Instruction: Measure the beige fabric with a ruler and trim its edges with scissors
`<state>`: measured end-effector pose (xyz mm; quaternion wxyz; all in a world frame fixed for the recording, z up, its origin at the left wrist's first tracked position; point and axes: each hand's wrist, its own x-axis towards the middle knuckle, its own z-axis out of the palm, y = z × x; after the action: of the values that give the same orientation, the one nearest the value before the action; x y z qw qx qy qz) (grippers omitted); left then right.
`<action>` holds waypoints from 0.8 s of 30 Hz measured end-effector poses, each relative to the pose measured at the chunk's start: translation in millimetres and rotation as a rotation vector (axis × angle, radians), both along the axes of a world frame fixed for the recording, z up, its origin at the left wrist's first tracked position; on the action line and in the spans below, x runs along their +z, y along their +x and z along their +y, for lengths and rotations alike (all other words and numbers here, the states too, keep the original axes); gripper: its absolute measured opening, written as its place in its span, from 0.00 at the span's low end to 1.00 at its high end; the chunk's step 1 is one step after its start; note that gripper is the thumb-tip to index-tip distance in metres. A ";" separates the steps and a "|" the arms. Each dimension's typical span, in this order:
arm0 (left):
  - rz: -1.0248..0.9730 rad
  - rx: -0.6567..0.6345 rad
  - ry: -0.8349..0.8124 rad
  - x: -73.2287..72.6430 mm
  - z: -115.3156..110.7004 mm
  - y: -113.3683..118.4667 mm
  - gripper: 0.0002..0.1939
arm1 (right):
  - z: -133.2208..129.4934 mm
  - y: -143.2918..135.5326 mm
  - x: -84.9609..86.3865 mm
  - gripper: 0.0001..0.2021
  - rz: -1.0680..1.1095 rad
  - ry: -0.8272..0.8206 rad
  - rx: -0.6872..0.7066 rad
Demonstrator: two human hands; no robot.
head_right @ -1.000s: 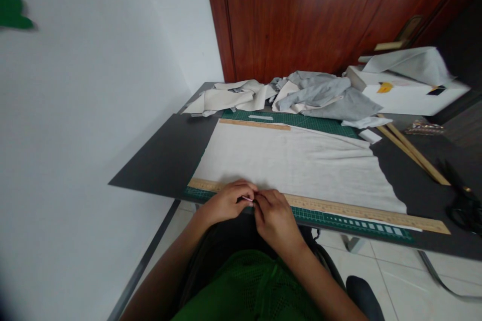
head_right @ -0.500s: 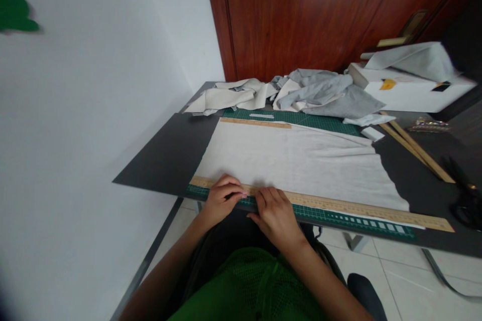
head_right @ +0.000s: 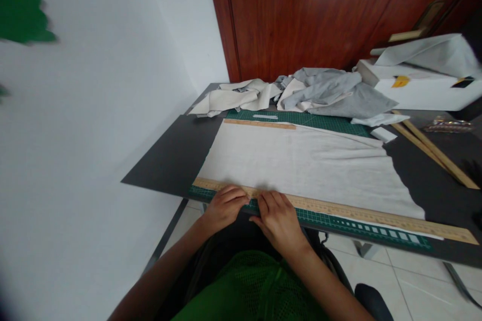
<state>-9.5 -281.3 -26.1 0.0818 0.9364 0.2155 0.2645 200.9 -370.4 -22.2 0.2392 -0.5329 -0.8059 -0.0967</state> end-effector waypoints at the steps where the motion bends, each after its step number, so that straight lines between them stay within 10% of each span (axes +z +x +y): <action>1: 0.021 -0.002 0.008 0.0 -0.5 -0.4 0.13 | -0.1 0.1 0.0 0.20 0.000 0.002 0.002; 24: 0.294 0.038 0.252 15.6 -10.5 -3.4 0.08 | -0.9 0.4 -11.2 0.22 0.008 0.085 0.017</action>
<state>-12.9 -291.8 -10.5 -0.0736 0.9636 0.2079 0.1511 201.4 -371.3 -33.4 0.2656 -0.5159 -0.8045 -0.1269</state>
